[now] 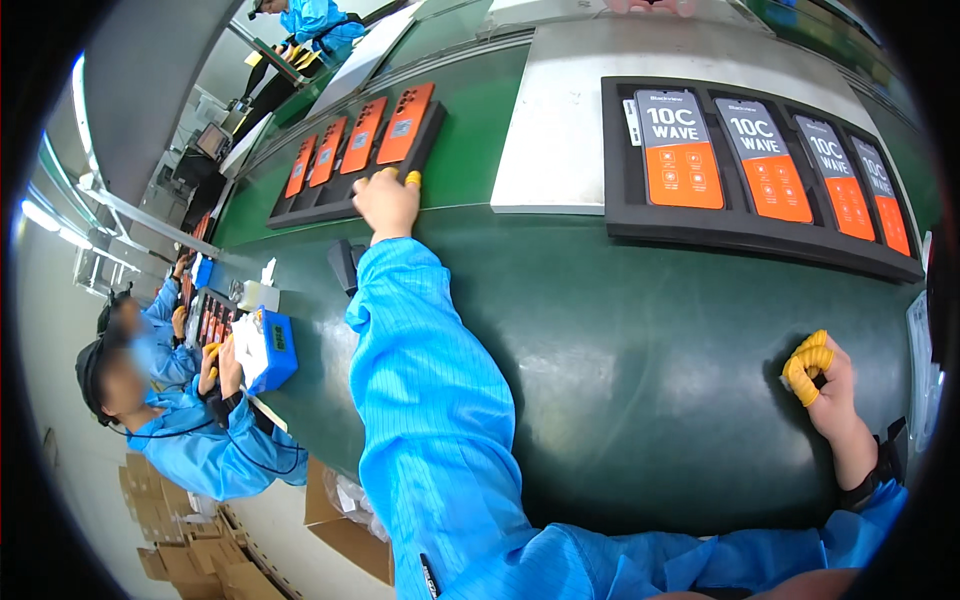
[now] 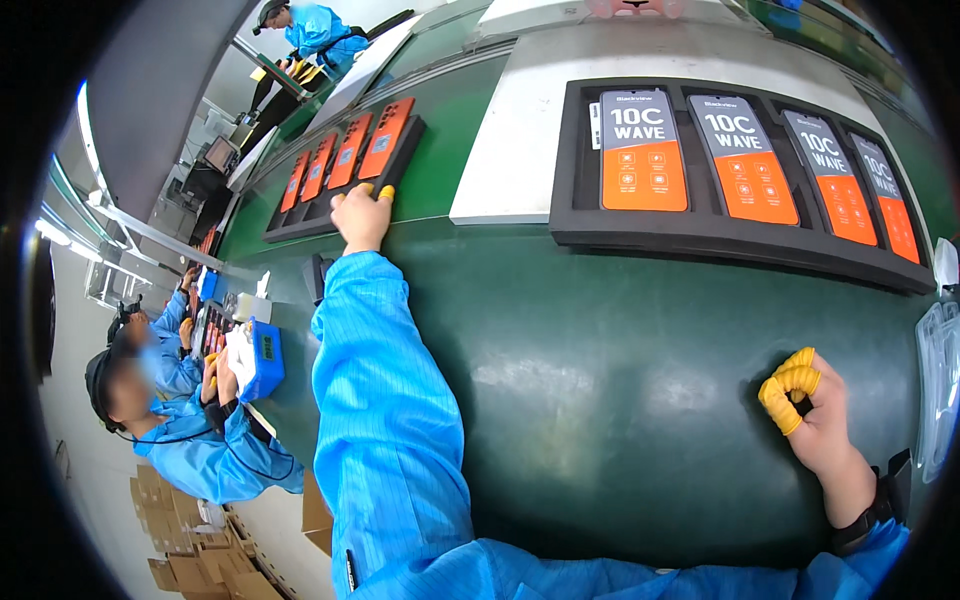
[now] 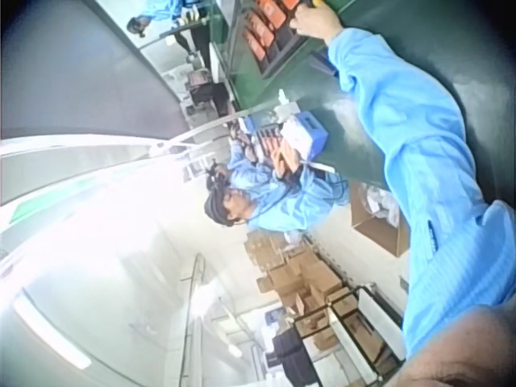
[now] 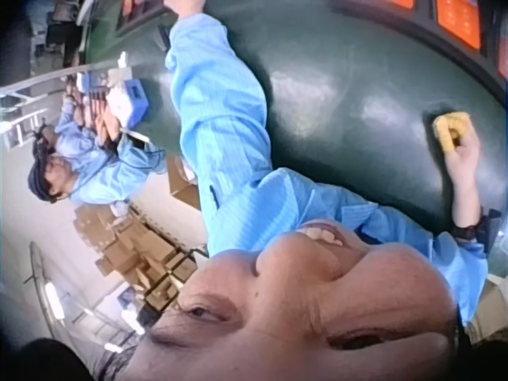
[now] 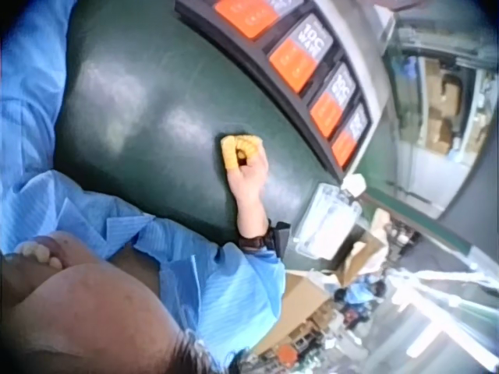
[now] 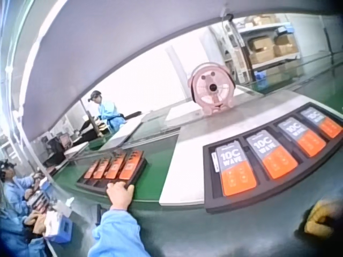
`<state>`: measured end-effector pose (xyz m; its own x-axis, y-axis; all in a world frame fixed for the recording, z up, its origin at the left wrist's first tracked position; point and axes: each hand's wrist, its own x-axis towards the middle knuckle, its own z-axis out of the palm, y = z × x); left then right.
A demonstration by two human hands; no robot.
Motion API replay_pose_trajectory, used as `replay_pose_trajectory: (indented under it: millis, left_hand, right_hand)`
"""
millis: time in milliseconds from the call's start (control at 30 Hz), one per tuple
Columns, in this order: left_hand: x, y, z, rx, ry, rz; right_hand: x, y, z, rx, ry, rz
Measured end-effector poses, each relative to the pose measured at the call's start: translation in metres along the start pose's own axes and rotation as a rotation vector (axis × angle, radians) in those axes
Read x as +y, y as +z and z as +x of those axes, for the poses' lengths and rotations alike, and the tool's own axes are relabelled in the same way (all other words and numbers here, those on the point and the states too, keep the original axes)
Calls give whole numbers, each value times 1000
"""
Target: Placing mobile phones into protective cases and plastic sleeves on a factory assembly line.
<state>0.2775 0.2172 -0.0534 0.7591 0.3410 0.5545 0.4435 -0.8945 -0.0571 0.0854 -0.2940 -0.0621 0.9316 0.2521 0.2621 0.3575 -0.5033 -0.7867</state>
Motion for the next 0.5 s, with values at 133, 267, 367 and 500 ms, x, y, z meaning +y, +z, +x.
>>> replay_pose_trajectory:
  millis: [133, 267, 367, 500]
  left_hand:
    - [-7, 6, -15, 267, 86, -263]
    - [13, -32, -42, 388, 122, -530]
    - [-2, -65, -79, 409, 149, -624]
    - [-12, -118, -140, 384, 186, -746]
  right_hand:
    - [-19, 14, 10, -28, -37, -19]
    - [-8, 7, 6, 37, -78, 2]
    - [-10, 10, 10, 38, -101, 7]
    - [-15, 6, 11, 37, -97, -11]
